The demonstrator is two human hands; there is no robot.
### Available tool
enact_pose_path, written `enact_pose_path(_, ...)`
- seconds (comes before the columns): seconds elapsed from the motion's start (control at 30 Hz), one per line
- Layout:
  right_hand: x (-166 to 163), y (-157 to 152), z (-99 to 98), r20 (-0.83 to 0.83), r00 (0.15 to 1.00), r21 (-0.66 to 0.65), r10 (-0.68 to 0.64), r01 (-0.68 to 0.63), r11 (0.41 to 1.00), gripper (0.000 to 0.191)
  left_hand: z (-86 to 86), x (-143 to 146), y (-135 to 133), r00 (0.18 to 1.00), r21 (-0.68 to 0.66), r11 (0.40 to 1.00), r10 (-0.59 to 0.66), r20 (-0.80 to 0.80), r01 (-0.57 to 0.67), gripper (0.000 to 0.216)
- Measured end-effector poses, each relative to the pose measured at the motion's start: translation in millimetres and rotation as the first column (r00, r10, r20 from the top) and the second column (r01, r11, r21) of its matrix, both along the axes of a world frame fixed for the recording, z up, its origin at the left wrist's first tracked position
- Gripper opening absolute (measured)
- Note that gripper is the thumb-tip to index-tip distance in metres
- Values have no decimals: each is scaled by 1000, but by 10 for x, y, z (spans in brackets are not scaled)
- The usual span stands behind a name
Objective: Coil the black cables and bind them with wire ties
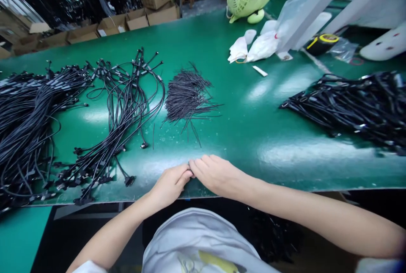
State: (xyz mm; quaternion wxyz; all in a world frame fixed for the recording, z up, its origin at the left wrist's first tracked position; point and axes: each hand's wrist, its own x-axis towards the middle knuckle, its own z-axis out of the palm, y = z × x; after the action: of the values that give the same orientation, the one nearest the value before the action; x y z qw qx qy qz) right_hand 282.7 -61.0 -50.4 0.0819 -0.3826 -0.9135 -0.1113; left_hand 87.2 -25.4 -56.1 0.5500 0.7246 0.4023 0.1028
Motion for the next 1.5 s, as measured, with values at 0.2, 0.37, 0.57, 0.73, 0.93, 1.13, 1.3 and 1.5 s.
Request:
enact_pose_path(0.2,-4,156,-58,38,992,-16,121,-121,993,20,6,-54,62,998,-98,994,-50,-22,48,24)
enact_pose_path(0.37,114,349,92,-58,994,-472,90,-107,875,9,-54,-16,54,996,231,972,-20,-86,40,25)
enact_pose_path(0.57,791,1160,255,-449,738,-647,-503,120,753,23,-169,-21,62,960,-172,967,219,173,-190,32)
enact_pose_path(0.73,1022,1530,-20,-410,610,-572,-678,407,712,16,-187,-39,100,840,-357,879,434,327,-315,33)
enact_pose_path(0.93,969,1324,-9,-296,635,-348,-713,623,700,6,-180,-36,104,704,-498,809,550,450,-313,30)
enact_pose_path(1.13,374,465,-16,-537,462,-688,-705,243,684,8,-107,62,-86,642,-578,786,563,521,-220,41)
enact_pose_path(1.3,-196,-111,-160,-594,294,-801,-749,-302,517,24,-148,103,-236,638,-553,814,524,565,-179,47)
enact_pose_path(1.5,-238,-150,-201,-612,124,-780,-782,-260,569,26,-66,51,-352,638,-525,820,533,556,-227,28)
